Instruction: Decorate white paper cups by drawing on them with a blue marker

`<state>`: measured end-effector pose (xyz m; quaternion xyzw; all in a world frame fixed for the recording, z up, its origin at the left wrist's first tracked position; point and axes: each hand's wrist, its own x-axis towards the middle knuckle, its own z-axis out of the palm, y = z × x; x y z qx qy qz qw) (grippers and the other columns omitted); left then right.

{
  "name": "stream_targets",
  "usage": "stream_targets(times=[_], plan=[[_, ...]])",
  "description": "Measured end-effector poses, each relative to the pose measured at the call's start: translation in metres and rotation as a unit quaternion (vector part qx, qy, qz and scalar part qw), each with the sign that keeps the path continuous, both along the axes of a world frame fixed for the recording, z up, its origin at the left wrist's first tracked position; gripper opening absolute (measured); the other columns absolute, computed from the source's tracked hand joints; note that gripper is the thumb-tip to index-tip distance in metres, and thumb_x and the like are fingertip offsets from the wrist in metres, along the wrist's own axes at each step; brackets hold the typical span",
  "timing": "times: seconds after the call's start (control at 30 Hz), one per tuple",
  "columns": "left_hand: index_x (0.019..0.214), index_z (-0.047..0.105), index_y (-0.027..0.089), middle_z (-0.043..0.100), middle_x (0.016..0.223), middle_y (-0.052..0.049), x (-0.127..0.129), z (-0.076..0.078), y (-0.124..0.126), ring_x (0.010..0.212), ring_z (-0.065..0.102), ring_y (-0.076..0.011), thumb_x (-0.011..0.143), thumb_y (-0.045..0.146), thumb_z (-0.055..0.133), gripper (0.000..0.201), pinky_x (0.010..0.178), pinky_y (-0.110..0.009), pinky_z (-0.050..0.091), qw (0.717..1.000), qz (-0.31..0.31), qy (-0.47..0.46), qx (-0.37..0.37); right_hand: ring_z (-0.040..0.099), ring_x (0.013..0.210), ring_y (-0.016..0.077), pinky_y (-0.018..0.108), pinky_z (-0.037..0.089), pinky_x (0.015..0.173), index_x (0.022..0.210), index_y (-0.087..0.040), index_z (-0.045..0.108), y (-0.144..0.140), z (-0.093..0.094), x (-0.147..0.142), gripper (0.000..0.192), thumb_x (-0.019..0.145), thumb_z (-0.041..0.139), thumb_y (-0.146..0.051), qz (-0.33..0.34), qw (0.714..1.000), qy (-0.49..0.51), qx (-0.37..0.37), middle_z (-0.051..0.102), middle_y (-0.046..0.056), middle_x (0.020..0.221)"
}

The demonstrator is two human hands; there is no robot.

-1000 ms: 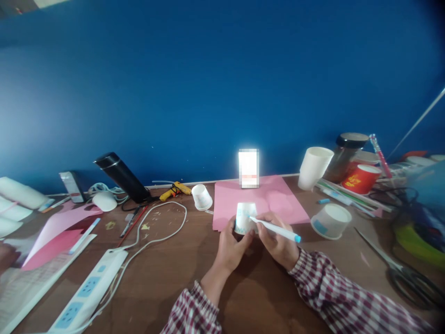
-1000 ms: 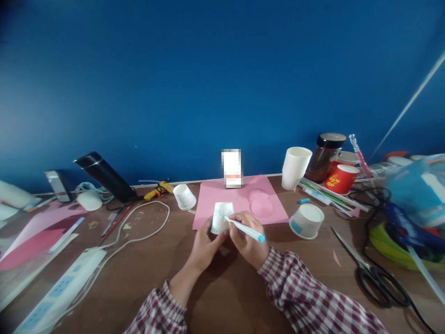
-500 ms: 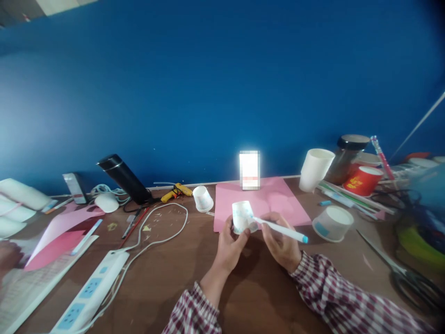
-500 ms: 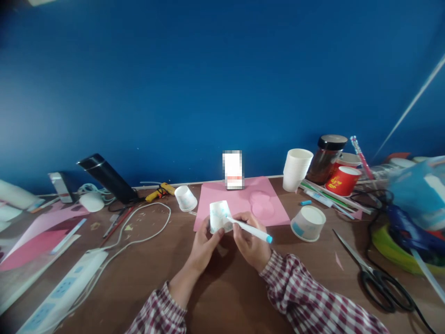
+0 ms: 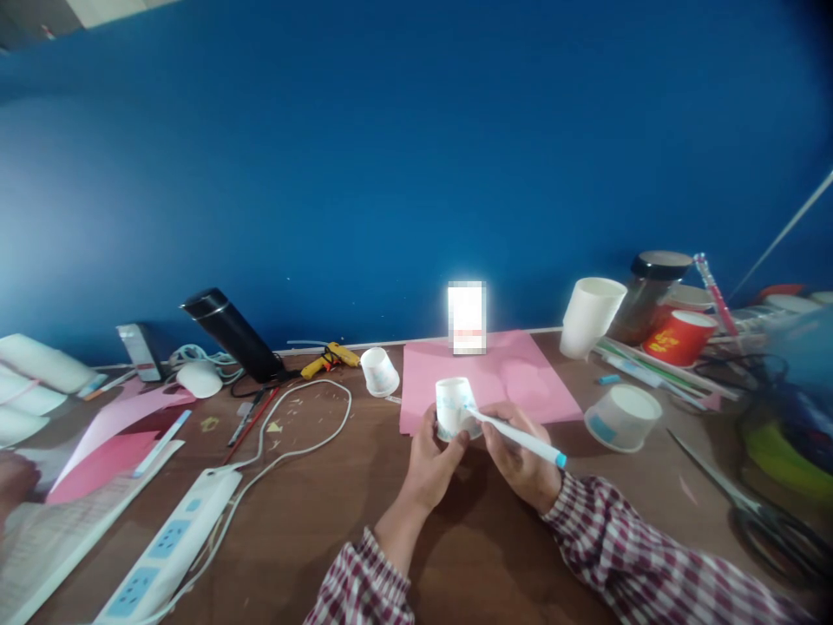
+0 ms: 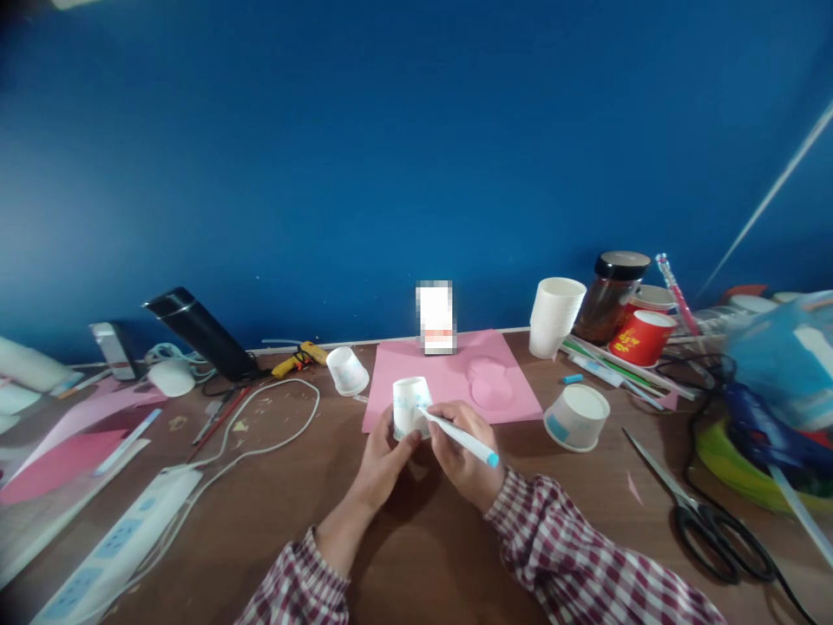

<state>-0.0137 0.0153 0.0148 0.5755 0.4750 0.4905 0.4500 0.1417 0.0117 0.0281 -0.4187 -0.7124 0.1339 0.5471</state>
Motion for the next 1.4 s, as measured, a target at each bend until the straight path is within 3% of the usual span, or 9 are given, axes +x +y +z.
stream_targets(times=[0.23, 0.5, 1.4], plan=[[0.114, 0.054, 0.015, 0.065, 0.104, -0.007, 0.0002, 0.0047, -0.0014, 0.096, 0.058, -0.0212, 0.079, 0.035, 0.062, 0.041, 0.088, -0.032, 0.044, 1.000, -0.002, 0.027, 0.005, 0.063, 0.073, 0.0158, 0.027, 0.052, 0.068, 0.094, -0.019, 0.058, -0.0008, 0.0021, -0.0009, 0.009, 0.087, 0.052, -0.019, -0.007, 1.000, -0.004, 0.009, 0.065, 0.004, 0.081], [0.124, 0.047, 0.016, 0.063, 0.107, -0.006, 0.0001, 0.0059, -0.0033, 0.098, 0.057, -0.0201, 0.082, 0.033, 0.058, 0.046, 0.089, -0.032, 0.043, 1.000, -0.003, 0.028, 0.011, 0.063, 0.072, 0.0158, 0.027, 0.052, 0.068, 0.093, -0.018, 0.057, 0.0016, 0.0013, 0.0005, 0.008, 0.087, 0.052, -0.019, -0.016, 1.000, -0.007, 0.015, 0.064, 0.004, 0.080], [0.118, 0.050, 0.015, 0.064, 0.104, -0.006, 0.0018, 0.0085, -0.0037, 0.094, 0.058, -0.0194, 0.080, 0.030, 0.060, 0.042, 0.086, -0.031, 0.045, 0.999, -0.004, 0.044, 0.013, 0.064, 0.074, 0.0167, 0.028, 0.054, 0.068, 0.095, -0.019, 0.057, 0.0018, -0.0021, 0.0015, 0.011, 0.089, 0.049, -0.024, -0.018, 1.000, -0.017, -0.015, 0.065, 0.005, 0.084]])
